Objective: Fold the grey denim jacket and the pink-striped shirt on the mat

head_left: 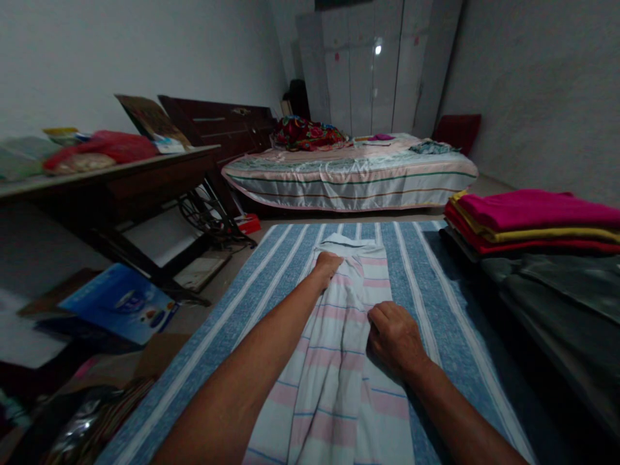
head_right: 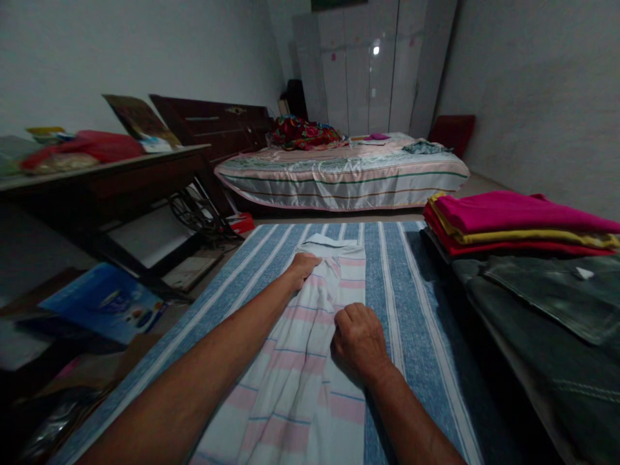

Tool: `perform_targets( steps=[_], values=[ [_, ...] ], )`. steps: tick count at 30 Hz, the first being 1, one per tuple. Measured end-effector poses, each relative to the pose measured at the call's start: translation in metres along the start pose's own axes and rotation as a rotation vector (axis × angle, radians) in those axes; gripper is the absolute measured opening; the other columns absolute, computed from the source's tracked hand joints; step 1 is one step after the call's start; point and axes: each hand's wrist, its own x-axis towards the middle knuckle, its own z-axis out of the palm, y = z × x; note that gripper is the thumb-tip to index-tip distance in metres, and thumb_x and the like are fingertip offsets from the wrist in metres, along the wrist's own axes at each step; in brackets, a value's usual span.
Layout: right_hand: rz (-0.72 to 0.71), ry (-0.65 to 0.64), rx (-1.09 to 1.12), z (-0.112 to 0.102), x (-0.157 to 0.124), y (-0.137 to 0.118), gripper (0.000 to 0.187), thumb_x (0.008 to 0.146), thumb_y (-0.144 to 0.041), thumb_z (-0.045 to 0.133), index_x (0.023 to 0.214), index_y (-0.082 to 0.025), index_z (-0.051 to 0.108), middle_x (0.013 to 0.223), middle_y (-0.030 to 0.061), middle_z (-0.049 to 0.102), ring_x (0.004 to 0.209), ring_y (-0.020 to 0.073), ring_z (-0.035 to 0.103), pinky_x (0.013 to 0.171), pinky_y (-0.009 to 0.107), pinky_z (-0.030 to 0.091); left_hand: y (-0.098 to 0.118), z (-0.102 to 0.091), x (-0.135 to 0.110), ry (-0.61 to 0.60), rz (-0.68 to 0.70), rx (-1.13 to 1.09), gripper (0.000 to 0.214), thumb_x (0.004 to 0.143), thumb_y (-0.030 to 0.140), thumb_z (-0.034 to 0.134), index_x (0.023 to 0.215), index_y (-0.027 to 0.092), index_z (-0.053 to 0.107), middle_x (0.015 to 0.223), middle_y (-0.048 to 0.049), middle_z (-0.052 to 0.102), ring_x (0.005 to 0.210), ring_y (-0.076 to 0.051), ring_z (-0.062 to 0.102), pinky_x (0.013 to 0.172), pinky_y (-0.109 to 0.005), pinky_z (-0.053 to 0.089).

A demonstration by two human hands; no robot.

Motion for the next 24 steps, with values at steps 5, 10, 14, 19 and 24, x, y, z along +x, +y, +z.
perform_targets(
  steps=[5, 10, 14, 19, 24],
  values=[
    [-0.001, 0.044, 0.147, 0.000, -0.001, 0.002, 0.014, 0.072, -0.008, 0.045, 0.068, -0.019, 0.053, 0.075, 0.0068, 0.054, 0.077, 0.0205, 0.047, 0.072, 0.032, 0.035, 0.001, -0.004, -0.002, 0.009, -0.005, 0.001, 0.022, 0.066, 0.017, 0.066, 0.053, 0.017, 0.049, 0.044, 0.0051, 0.042, 0.043, -0.010, 0.043, 0.043, -0.020, 0.034],
    [0.029, 0.035, 0.119, -0.003, -0.001, 0.000, 0.011, 0.066, -0.008, 0.048, 0.063, -0.019, 0.051, 0.077, 0.0081, 0.055, 0.081, 0.0223, 0.047, 0.077, 0.036, 0.036, 0.003, 0.001, -0.003, 0.018, 0.028, 0.040, 0.018, 0.066, 0.012, 0.064, 0.052, 0.016, 0.053, 0.044, 0.0037, 0.044, 0.046, -0.011, 0.045, 0.044, -0.020, 0.034],
    [0.038, -0.020, 0.086, -0.006, -0.002, 0.001, 0.011, 0.063, -0.007, 0.049, 0.063, -0.018, 0.052, 0.079, 0.0090, 0.055, 0.084, 0.0236, 0.046, 0.078, 0.037, 0.037, 0.004, 0.004, 0.001, 0.034, 0.052, 0.066, 0.013, 0.066, 0.011, 0.062, 0.056, 0.016, 0.057, 0.046, 0.0026, 0.048, 0.050, -0.013, 0.048, 0.046, -0.021, 0.036],
    [-0.014, -0.108, 0.155, -0.009, -0.003, 0.008, 0.014, 0.065, -0.007, 0.047, 0.070, -0.017, 0.055, 0.086, 0.0090, 0.055, 0.089, 0.0230, 0.047, 0.081, 0.036, 0.038, 0.002, 0.005, 0.008, 0.086, 0.102, 0.120, 0.010, 0.062, 0.008, 0.063, 0.058, 0.016, 0.058, 0.051, 0.0020, 0.052, 0.054, -0.012, 0.051, 0.049, -0.020, 0.036],
    [-0.045, -0.153, 0.224, -0.013, -0.003, 0.014, 0.015, 0.070, -0.008, 0.045, 0.073, -0.017, 0.056, 0.091, 0.0094, 0.057, 0.092, 0.0223, 0.049, 0.084, 0.036, 0.039, 0.000, 0.006, 0.016, 0.122, 0.148, 0.168, 0.010, 0.061, 0.007, 0.061, 0.058, 0.016, 0.058, 0.053, 0.0026, 0.052, 0.053, -0.011, 0.049, 0.049, -0.020, 0.035]
  ],
)
